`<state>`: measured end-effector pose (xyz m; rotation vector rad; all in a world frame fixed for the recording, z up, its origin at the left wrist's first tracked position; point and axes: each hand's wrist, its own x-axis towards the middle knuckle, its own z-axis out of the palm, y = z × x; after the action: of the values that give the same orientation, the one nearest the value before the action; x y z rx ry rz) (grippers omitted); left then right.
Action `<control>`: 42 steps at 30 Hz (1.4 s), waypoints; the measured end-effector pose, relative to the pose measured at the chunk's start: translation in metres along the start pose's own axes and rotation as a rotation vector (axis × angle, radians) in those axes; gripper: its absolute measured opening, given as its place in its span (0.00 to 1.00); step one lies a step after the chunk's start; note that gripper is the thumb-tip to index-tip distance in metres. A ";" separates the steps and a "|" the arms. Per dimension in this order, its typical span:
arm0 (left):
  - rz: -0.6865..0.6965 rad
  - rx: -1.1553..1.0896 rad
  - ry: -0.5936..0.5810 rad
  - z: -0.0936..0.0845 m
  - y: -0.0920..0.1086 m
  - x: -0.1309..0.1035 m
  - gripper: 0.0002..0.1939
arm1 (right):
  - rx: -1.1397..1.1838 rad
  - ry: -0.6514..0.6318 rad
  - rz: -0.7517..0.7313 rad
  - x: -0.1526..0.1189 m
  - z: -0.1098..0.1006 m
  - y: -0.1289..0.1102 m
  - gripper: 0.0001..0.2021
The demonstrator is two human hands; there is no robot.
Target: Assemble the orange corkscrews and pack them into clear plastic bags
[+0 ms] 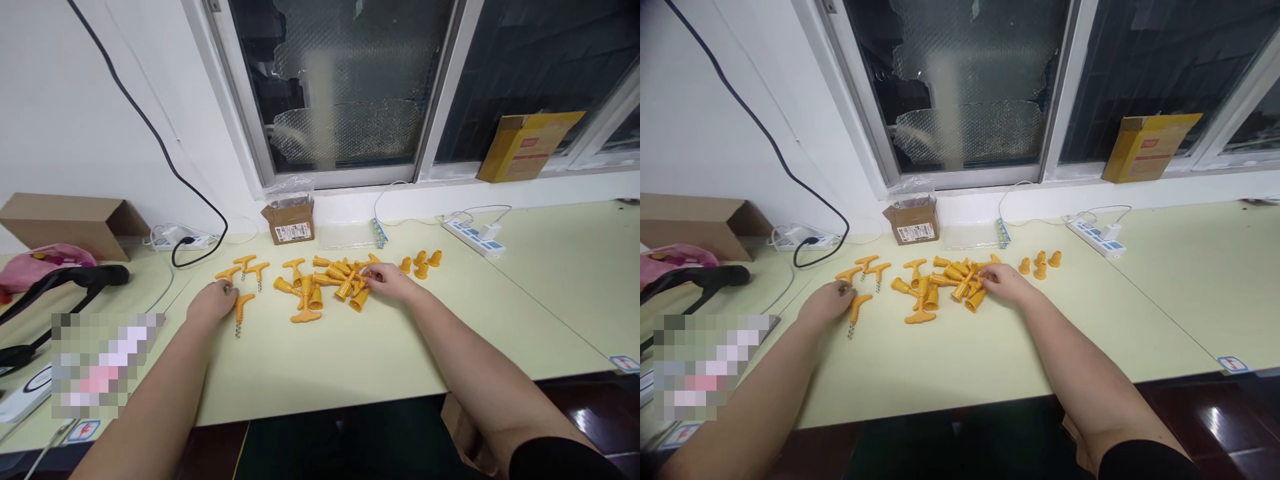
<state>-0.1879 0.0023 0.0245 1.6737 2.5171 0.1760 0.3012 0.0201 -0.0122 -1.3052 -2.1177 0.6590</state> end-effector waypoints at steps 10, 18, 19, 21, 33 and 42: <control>0.032 -0.067 0.130 0.000 -0.011 -0.010 0.25 | -0.002 -0.006 -0.005 0.000 0.000 0.000 0.13; 0.317 0.039 0.011 0.012 0.016 -0.054 0.19 | 0.014 -0.013 0.005 -0.002 -0.001 -0.004 0.13; 0.326 0.044 0.003 0.013 0.015 -0.053 0.19 | 0.017 -0.015 0.004 -0.002 -0.001 -0.004 0.13; 0.337 0.041 0.004 0.012 0.012 -0.048 0.17 | 0.021 -0.019 0.003 -0.002 -0.002 -0.004 0.13; 0.370 0.094 -0.013 -0.002 0.006 -0.015 0.20 | -0.069 -0.108 0.105 -0.004 -0.006 -0.022 0.28; 0.545 -0.123 0.162 -0.026 0.091 -0.059 0.15 | -0.125 -0.131 0.160 -0.003 -0.004 -0.028 0.31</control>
<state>-0.0869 -0.0180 0.0665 2.3265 2.0278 0.5176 0.2877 0.0067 0.0087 -1.5508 -2.2052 0.7051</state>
